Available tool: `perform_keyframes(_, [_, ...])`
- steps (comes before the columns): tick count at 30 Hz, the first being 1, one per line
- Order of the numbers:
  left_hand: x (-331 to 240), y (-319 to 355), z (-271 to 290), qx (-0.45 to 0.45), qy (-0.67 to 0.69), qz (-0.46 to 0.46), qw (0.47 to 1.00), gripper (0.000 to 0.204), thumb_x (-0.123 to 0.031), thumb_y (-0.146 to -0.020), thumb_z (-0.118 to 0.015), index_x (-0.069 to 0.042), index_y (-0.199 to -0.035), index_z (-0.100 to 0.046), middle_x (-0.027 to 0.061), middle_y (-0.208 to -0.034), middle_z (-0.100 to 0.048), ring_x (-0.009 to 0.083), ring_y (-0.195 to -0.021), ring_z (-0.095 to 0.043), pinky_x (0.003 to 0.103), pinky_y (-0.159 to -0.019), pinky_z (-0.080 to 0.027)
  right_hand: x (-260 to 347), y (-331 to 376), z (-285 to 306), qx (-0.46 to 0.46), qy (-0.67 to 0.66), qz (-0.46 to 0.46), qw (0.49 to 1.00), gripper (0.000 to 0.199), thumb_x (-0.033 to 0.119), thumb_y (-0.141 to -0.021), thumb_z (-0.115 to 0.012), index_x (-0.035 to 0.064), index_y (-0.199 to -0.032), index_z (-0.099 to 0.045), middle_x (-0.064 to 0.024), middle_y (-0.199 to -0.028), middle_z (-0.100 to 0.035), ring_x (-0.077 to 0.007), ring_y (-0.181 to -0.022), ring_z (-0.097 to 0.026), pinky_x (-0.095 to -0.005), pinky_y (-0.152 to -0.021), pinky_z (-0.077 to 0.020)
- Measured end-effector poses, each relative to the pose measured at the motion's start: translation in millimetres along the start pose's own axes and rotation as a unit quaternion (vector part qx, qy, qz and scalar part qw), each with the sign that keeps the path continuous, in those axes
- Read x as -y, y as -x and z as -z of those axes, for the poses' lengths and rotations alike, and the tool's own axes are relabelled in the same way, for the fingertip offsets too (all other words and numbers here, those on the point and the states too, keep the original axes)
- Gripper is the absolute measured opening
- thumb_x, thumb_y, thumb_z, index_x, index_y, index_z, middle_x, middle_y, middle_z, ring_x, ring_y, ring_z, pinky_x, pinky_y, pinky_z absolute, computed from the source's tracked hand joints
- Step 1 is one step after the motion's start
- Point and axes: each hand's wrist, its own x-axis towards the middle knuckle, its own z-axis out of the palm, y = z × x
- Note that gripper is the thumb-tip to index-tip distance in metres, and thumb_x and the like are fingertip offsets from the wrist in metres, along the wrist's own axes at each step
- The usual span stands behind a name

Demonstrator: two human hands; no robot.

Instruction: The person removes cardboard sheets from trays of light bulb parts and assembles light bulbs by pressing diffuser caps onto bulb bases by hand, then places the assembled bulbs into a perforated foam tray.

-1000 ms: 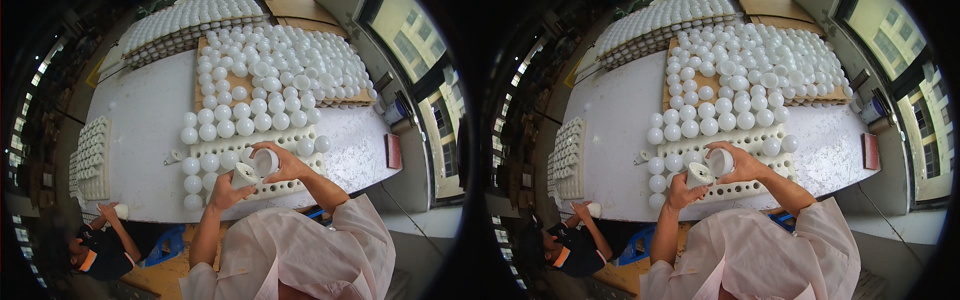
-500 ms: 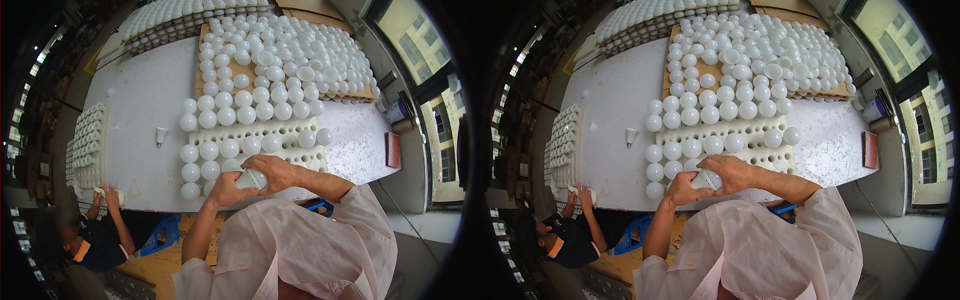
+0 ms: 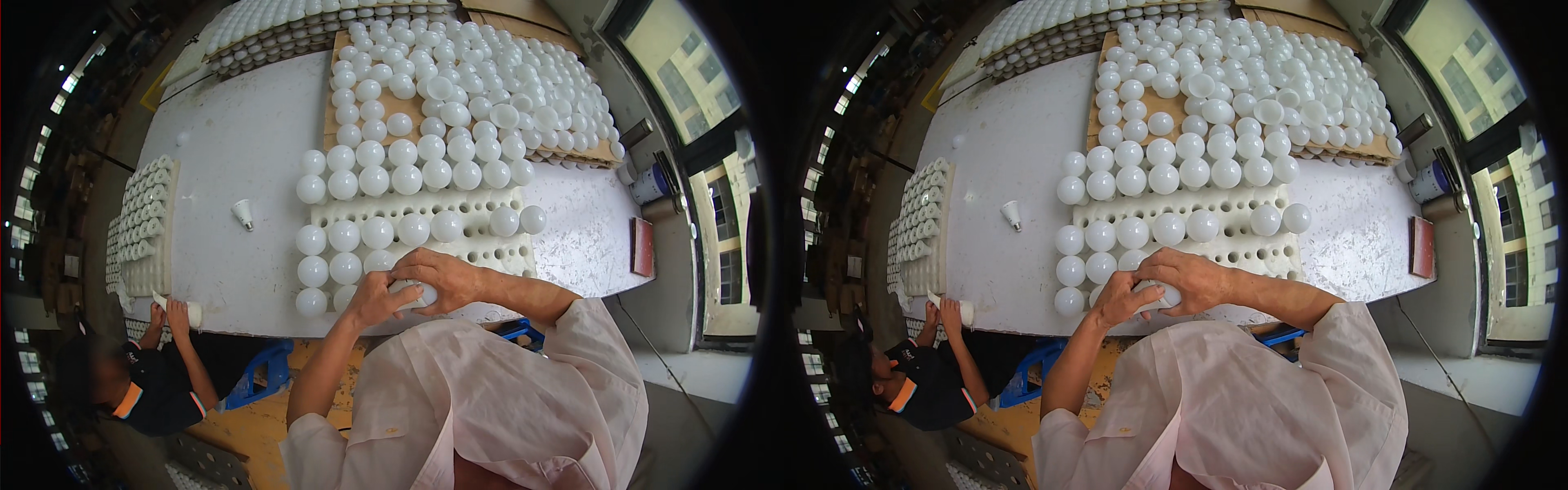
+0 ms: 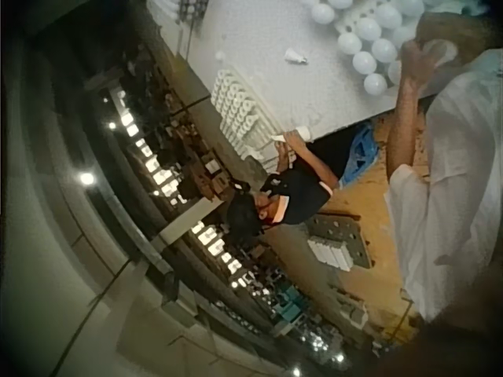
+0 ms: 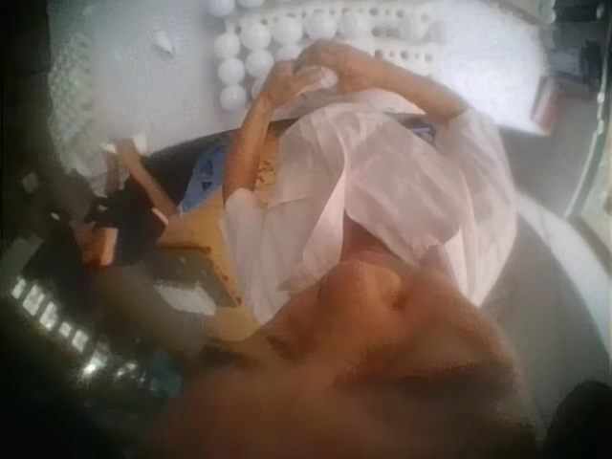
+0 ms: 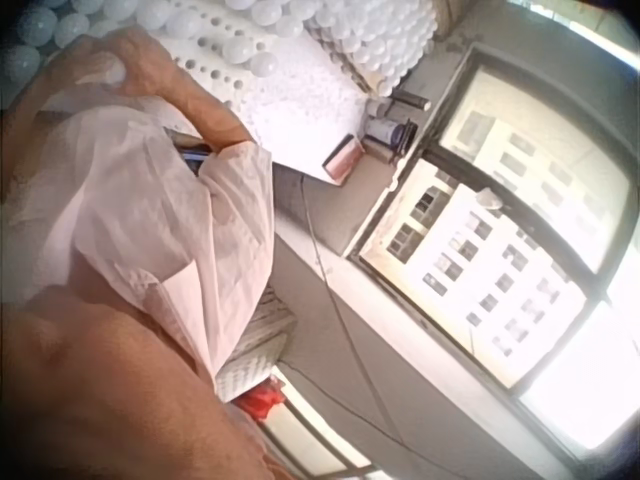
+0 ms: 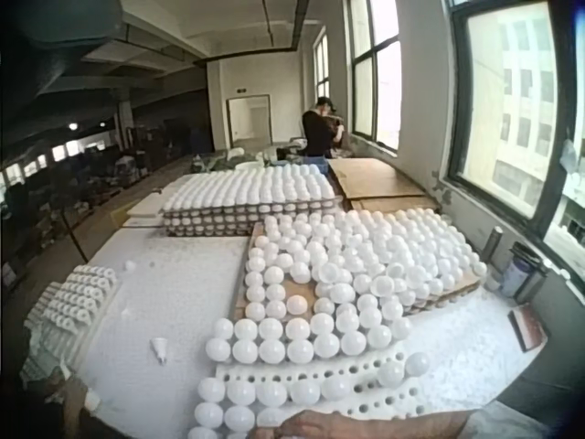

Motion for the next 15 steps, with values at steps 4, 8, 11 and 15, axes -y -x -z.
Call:
perform_keyframes(4, [12,-3,0,-0.011,0.001,-0.001,1.000,0.046,-0.029,-0.080,-0.065,0.008,-0.108,-0.060,0.0122,-0.090,-0.063,0.0158,-0.070,-0.062,0.024,-0.043,-0.051,-2,-2,-9,-0.055,-0.022,0.035,0.998,0.061,0.010,-0.061,-0.081,0.0058,-0.116,-0.056,-0.0114,-0.112,-0.056,-0.0283,-0.101,-0.056,-0.0379,-0.083,-0.0505])
perform_keyframes(8, [15,-6,1,0.004,-0.010,0.024,1.000,0.039,-0.024,-0.080,-0.063,0.008,-0.102,-0.060,0.0104,-0.086,-0.062,0.0147,-0.066,-0.060,0.024,-0.042,-0.049,-4,1,-15,-0.090,-0.054,0.050,0.993,0.056,0.011,-0.058,-0.084,0.0055,-0.107,-0.059,-0.0097,-0.102,-0.057,-0.0263,-0.092,-0.057,-0.0361,-0.075,-0.0499])
perform_keyframes(11, [17,-6,1,0.008,-0.023,0.049,0.999,0.034,-0.022,-0.079,-0.061,0.008,-0.096,-0.061,0.0096,-0.082,-0.061,0.0140,-0.065,-0.059,0.024,-0.041,-0.048,-4,-1,-16,-0.095,-0.044,0.055,0.993,0.050,0.011,-0.058,-0.085,0.0057,-0.100,-0.058,-0.0087,-0.098,-0.057,-0.0249,-0.087,-0.056,-0.0353,-0.071,-0.0488])
perform_keyframes(15, [23,-10,-3,-0.023,-0.007,0.018,1.000,0.039,-0.030,-0.075,-0.065,0.009,-0.079,-0.063,0.0095,-0.068,-0.061,0.0170,-0.051,-0.061,0.028,-0.044,-0.046,-6,0,-15,-0.092,-0.047,0.054,0.993,0.048,0.012,-0.059,-0.085,0.0060,-0.097,-0.057,-0.0089,-0.099,-0.057,-0.0247,-0.086,-0.055,-0.0352,-0.070,-0.0484])
